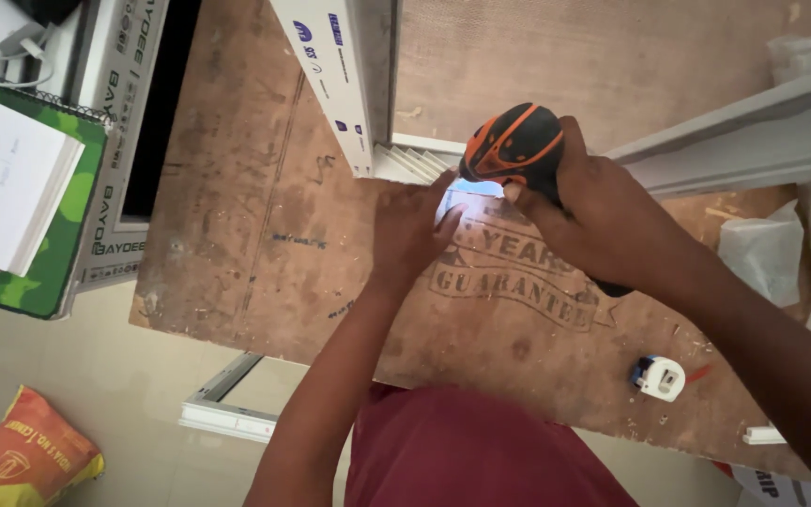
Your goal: Assembling a window frame by drilling screws into the frame components.
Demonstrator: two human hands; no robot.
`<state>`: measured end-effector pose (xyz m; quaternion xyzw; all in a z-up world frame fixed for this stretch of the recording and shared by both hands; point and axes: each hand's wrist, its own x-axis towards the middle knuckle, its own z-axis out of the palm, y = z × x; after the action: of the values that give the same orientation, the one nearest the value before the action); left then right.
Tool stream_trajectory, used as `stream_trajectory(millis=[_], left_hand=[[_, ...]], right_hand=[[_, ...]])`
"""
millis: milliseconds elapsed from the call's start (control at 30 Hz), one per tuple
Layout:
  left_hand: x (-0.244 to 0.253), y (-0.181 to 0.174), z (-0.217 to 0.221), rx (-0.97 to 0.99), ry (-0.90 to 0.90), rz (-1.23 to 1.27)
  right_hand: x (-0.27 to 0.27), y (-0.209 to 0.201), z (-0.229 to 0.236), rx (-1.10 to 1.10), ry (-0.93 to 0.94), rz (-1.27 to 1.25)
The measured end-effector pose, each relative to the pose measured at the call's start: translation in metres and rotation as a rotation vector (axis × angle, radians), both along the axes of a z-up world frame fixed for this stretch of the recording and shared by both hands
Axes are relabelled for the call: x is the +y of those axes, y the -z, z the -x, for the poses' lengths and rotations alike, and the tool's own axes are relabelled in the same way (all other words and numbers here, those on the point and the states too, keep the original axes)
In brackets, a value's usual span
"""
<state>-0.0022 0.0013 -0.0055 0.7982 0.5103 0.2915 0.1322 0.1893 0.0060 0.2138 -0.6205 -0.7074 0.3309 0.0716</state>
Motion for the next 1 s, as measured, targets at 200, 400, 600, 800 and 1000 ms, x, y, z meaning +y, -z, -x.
stream_trajectory(millis=[200, 400, 600, 800, 1000], left_hand=[[-0.002, 0.001, 0.0, -0.001, 0.018, 0.01], [-0.001, 0.002, -0.001, 0.019, 0.007, 0.024], [-0.001, 0.001, -0.003, 0.063, -0.002, 0.051], [-0.002, 0.003, -0.003, 0.019, 0.002, 0.017], [-0.002, 0.0, -0.002, 0.009, 0.012, 0.03]], right_hand=[[0.002, -0.011, 0.009, -0.076, 0.019, 0.092], [0.0, -0.006, 0.008, -0.099, 0.004, 0.109], [-0.001, -0.002, 0.007, -0.105, -0.029, 0.091], [0.0, 0.003, 0.005, -0.13, -0.034, 0.125], [0.003, 0.002, -0.002, -0.151, -0.127, 0.084]])
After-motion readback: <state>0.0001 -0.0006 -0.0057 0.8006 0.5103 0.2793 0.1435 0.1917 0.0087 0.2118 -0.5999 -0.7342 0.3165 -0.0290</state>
